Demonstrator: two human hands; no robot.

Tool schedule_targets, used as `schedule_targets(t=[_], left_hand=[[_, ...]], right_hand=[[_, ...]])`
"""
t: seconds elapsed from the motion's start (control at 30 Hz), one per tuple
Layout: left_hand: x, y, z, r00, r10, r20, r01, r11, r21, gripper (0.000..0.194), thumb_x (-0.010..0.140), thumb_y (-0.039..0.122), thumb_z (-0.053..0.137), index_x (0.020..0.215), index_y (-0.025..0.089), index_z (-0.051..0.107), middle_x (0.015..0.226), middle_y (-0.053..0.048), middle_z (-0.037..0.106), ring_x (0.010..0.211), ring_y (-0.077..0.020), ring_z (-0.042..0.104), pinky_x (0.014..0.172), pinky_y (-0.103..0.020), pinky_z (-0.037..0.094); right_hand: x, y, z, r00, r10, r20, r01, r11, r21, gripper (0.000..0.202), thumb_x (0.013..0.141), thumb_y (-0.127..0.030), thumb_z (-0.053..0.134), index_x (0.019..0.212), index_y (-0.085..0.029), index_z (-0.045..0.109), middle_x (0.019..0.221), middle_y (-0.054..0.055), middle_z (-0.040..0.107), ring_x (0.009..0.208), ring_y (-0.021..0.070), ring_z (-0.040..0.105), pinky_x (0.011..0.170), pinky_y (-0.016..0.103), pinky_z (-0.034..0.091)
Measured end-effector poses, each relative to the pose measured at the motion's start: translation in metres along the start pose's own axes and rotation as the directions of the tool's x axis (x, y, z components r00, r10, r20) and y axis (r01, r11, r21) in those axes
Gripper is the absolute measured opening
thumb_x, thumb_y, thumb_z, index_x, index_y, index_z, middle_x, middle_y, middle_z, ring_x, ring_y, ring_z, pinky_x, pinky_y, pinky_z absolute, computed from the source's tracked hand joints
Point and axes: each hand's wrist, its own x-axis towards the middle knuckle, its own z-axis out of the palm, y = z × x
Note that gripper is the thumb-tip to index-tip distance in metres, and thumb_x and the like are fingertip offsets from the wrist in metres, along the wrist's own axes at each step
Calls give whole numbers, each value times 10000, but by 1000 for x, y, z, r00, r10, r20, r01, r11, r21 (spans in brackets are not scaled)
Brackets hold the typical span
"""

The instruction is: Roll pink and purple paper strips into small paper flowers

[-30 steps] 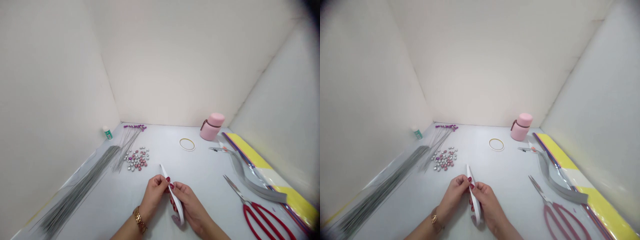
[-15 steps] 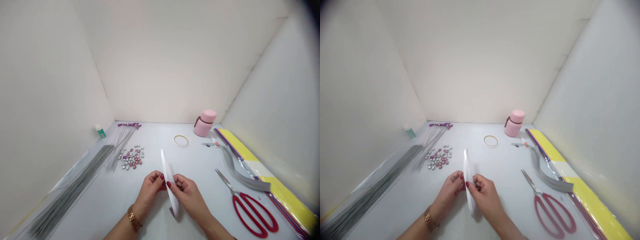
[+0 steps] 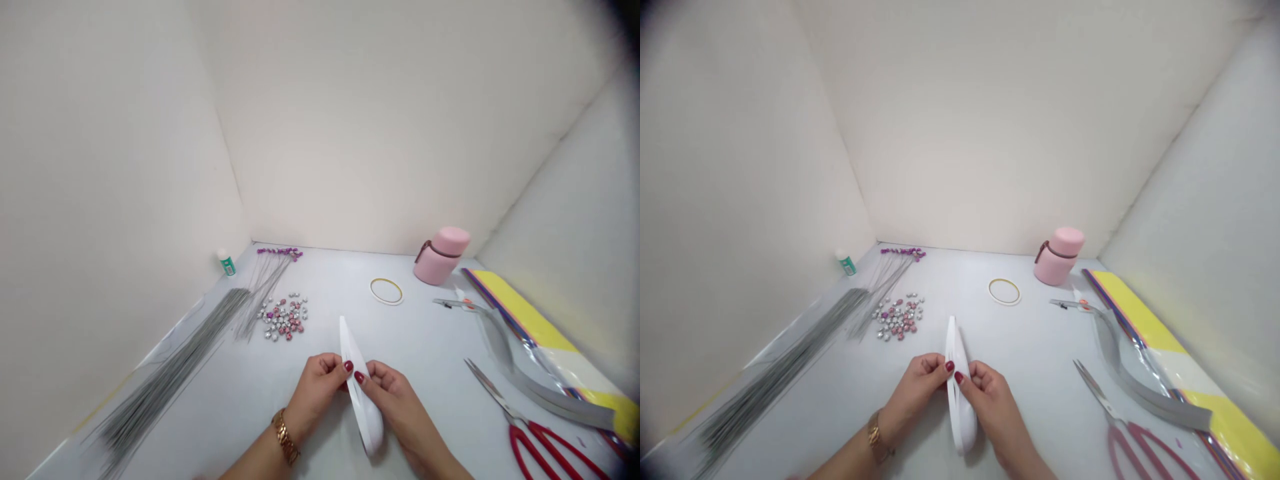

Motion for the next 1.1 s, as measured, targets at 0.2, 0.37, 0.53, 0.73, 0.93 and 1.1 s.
schedule_targets(t=[0.2,0.37,0.53,0.73,0.93,1.1], left_hand=[[1,1,-1,1000,-23,-11,23,1000,8,309,619,399,683,580,109,582,509,4,544,473,-88,435,500,-202,315],[2,-1,-2,999,-13,-52,13,1000,-4,307,609,353,704,511,116,536,462,26,514,440,-66,406,464,-185,289],[-1,1,1,999,-34,-8,33,997,-75,288,657,331,676,527,95,575,469,0,549,441,-80,462,472,-194,331],[-1,3,-2,998,-65,23,69,938,-338,191,761,290,588,736,101,603,720,-68,640,681,-144,591,653,-241,444],[7,1,-17,978,-183,105,204,704,-681,167,851,208,461,719,121,518,463,71,407,419,-36,481,471,-137,417],[11,7,-29,978,-162,128,198,562,-803,344,924,244,268,658,140,460,411,96,289,308,-27,347,331,-132,272]], right_hand=[[0,2,0,1000,22,3,-22,982,186,254,708,-386,626,694,-155,524,548,-21,571,482,97,474,483,190,335],[-2,-1,3,1000,-14,25,9,980,200,255,707,-383,631,747,-151,531,578,-8,602,520,107,512,508,196,359],[-1,-1,1,1000,18,7,-19,990,141,275,666,-376,667,749,-144,544,580,0,616,501,116,526,493,208,369],[4,-7,-12,992,-19,-127,63,931,360,164,702,-279,648,711,-153,544,613,-1,608,541,112,548,520,209,408],[15,-10,-35,983,14,-182,82,856,510,141,683,-259,625,670,-155,531,478,-81,371,350,37,336,348,158,301],[18,-20,-74,936,-88,-342,245,859,449,160,668,-263,608,657,-163,483,476,-117,237,318,15,198,314,133,232]])
